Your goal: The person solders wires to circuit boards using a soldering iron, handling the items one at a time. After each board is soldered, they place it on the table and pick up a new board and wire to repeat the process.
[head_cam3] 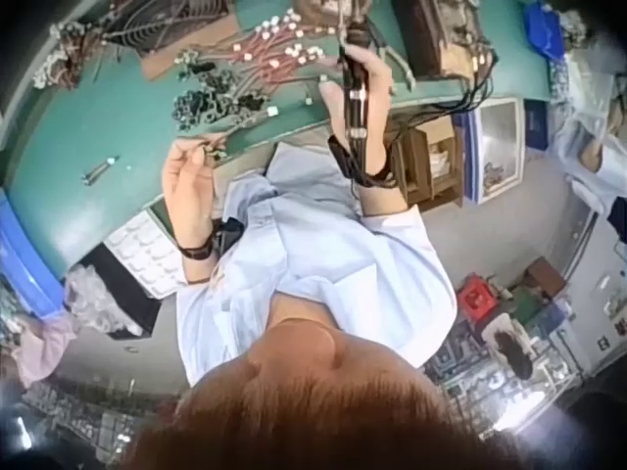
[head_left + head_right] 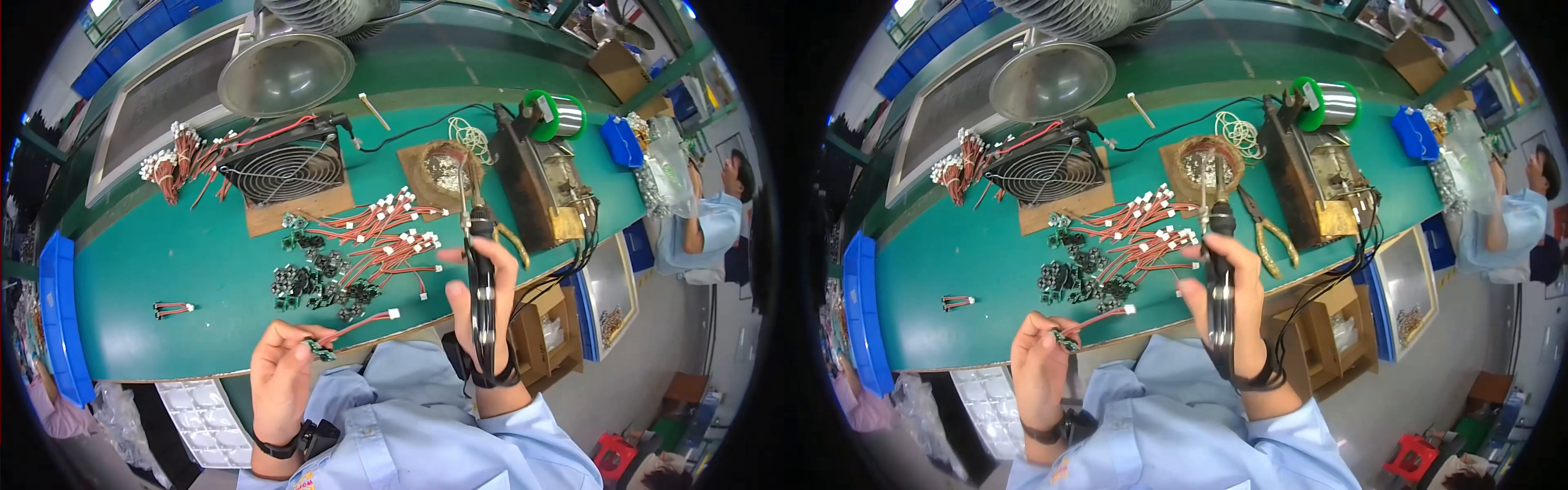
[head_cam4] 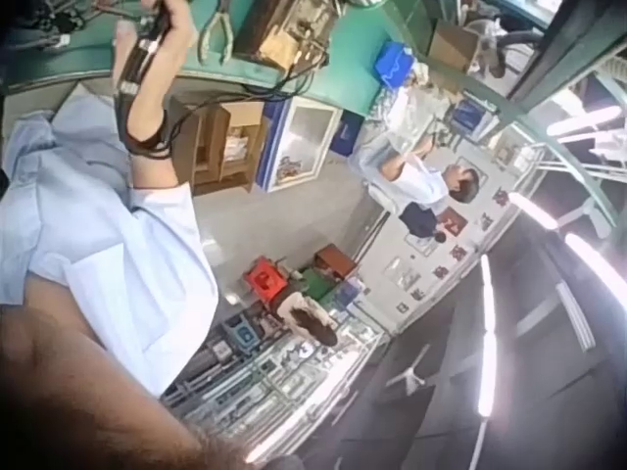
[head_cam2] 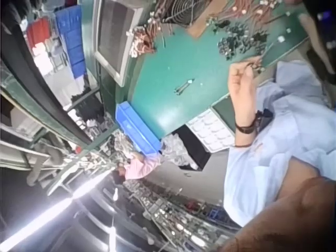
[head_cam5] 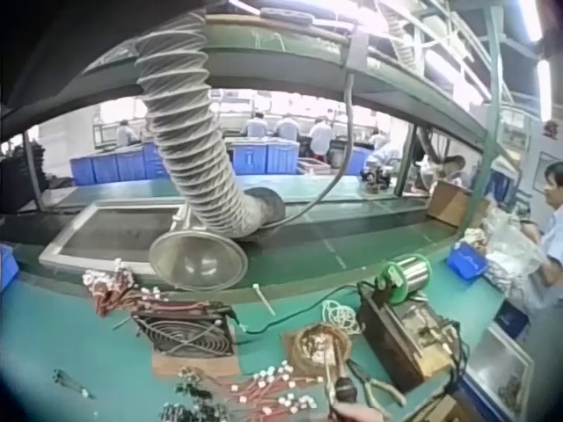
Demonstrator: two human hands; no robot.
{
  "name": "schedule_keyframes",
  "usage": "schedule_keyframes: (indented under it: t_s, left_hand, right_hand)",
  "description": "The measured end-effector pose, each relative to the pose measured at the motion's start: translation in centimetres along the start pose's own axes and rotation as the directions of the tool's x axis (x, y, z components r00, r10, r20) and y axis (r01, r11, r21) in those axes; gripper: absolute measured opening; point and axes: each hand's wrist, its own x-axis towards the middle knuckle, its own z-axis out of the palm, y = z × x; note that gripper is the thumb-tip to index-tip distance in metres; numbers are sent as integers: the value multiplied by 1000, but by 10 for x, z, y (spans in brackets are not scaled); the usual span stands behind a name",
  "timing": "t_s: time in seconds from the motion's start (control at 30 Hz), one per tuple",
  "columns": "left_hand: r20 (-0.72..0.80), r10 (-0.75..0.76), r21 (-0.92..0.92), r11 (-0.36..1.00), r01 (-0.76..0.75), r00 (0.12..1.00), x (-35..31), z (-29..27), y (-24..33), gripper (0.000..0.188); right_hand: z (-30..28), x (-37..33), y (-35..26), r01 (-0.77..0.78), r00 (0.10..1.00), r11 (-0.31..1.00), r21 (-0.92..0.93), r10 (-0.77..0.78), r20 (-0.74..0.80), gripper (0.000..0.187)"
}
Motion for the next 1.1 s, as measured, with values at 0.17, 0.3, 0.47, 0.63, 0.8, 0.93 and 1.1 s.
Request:
schedule_keyframes:
  t_s: [0.17,0.3,0.47,0.63,0.8,0.93,1.1]
  left_hand:
    - [-80,1,-27,1000,-3,997,10,-1,2,9]
    - [-143,55,98,994,-41,988,14,2,4,6]
    - [-144,124,169,981,-99,982,15,7,1,5]
    - [-157,133,158,981,-108,979,12,10,1,7]
    - [-136,141,185,976,-115,981,11,9,3,6]
    - [-133,135,220,970,-104,982,10,10,4,6]
    - [-64,156,219,966,-139,986,10,3,2,6]
  right_hand:
    - [-6,5,-8,-157,975,987,14,157,-157,40]
    - [-17,-26,-15,36,998,997,72,-32,-62,44]
    - [-18,-34,-29,433,838,901,1,-404,367,37]
    - [-12,-39,-34,456,798,890,-20,-399,452,34]
    - [-10,-36,-39,416,810,909,-33,-354,468,36]
    - [-11,-37,-39,401,810,916,-20,-344,475,36]
    - [-11,-37,-38,402,814,916,-15,-349,465,36]
